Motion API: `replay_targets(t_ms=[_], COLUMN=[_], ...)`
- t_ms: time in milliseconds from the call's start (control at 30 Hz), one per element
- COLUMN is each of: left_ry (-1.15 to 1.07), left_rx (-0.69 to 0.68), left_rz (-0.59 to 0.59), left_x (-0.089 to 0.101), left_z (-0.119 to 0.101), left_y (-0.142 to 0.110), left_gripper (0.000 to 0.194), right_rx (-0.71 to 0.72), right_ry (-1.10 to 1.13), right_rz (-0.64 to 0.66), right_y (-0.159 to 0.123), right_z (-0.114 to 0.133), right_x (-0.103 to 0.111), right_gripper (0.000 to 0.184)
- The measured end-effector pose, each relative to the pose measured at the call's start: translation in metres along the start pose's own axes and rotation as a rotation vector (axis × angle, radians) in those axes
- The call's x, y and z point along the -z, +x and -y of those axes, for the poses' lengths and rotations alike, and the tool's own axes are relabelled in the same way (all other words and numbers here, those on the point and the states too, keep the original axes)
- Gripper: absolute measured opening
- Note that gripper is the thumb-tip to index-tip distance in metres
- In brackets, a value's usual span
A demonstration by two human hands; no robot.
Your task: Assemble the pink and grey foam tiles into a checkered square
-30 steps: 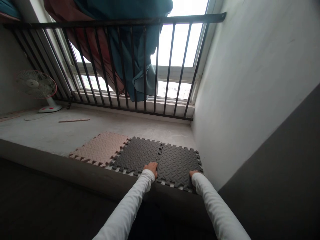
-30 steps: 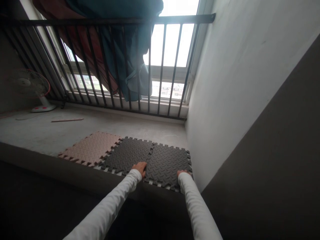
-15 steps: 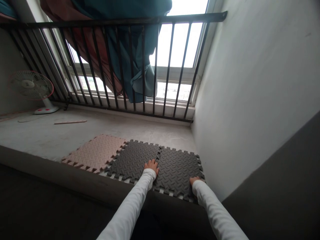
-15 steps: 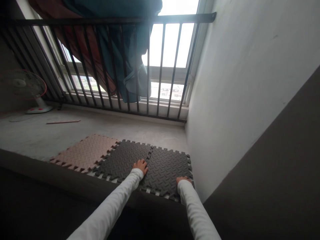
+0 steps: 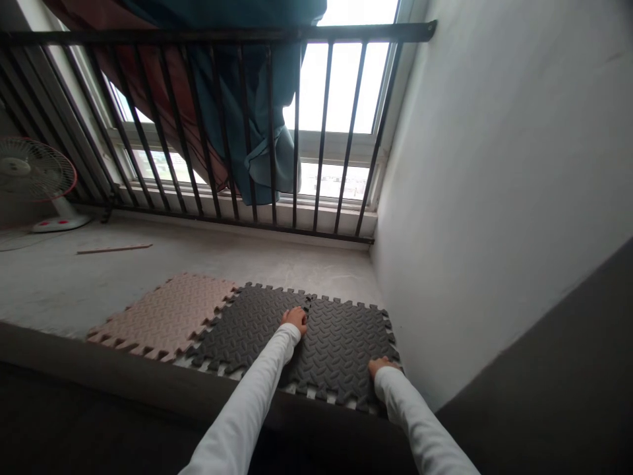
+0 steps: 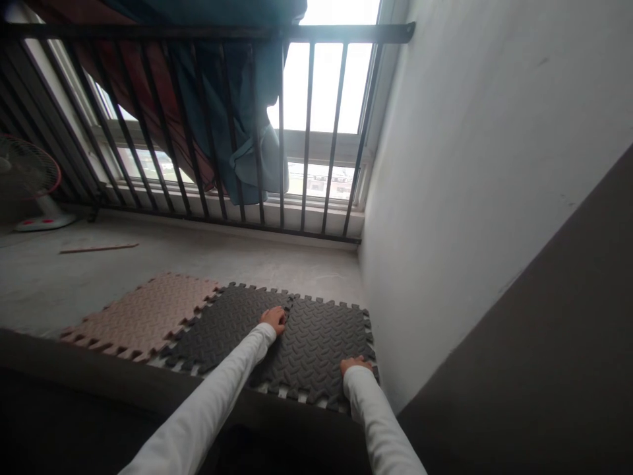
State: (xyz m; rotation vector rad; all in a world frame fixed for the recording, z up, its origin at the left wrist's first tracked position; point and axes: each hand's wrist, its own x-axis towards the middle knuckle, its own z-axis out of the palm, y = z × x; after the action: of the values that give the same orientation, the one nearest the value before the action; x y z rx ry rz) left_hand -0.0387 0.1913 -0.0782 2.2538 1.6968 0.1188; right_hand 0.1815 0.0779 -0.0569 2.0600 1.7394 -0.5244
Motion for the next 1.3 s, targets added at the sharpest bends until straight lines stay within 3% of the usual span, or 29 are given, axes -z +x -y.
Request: replay_targets(t_ms=[167, 367, 467, 567, 733, 900, 1033, 1167, 1233, 1300], left_ry=[-0.047, -0.064, -0.005, 0.066, 0.081, 0.092, 0.054, 0.015, -0.04, -0.153], left_rx=[-0.005, -0.103, -0.106, -0.026, 0.086, 0.054, -0.006, -0.108, -0.161, -0.205], left_rz=[0.029, 0.093, 0.056, 0.017, -0.001, 0.003, 0.081, 0.169, 0.162, 0.072], left_x=[-0.008, -0.018, -0.015, -0.012, -0.013, -0.007, 0.003, 0.004, -0.004, -0.016], left_z=[0.005, 0.018, 0.014, 0.003, -0.013, -0.017, -0.012, 0.011, 0.031, 0.052], left_y=[0.002, -0.009, -0.008, -0.001, 0.009, 0.019, 0.023, -0.001, -0.03, -0.072], left_gripper=[0.025, 0.046, 0.055, 0.061, 0.06, 0.055, 0.049, 0.052, 0.052, 0.047], right_rx=[-0.015, -0.072, -0.077, -0.079, -0.1, -0.064, -0.039, -0.033, -0.05, -0.076], right_ry=[-0.017, -0.026, -0.006, 0.036, 0.003, -0.076, -0.091, -0.107, -0.089, -0.048], right_rz=[0.061, 0.117, 0.1, 0.051, 0.05, 0.078, 0.08, 0.117, 0.117, 0.092], right_y=[-0.005, -0.013, -0.016, -0.016, -0.017, -0.018, -0.017, -0.014, -0.012, -0.01], right_z=[0.001, 0.007, 0.007, 0.007, 0.008, 0.009, 0.007, 0.006, 0.005, 0.004], right_x=[0.004, 0.013, 0.012, 0.011, 0.013, 0.014, 0.013, 0.012, 0.011, 0.008], right_gripper=[0.047, 0.054, 0.058, 0.051, 0.041, 0.044, 0.045, 0.049, 0.047, 0.043])
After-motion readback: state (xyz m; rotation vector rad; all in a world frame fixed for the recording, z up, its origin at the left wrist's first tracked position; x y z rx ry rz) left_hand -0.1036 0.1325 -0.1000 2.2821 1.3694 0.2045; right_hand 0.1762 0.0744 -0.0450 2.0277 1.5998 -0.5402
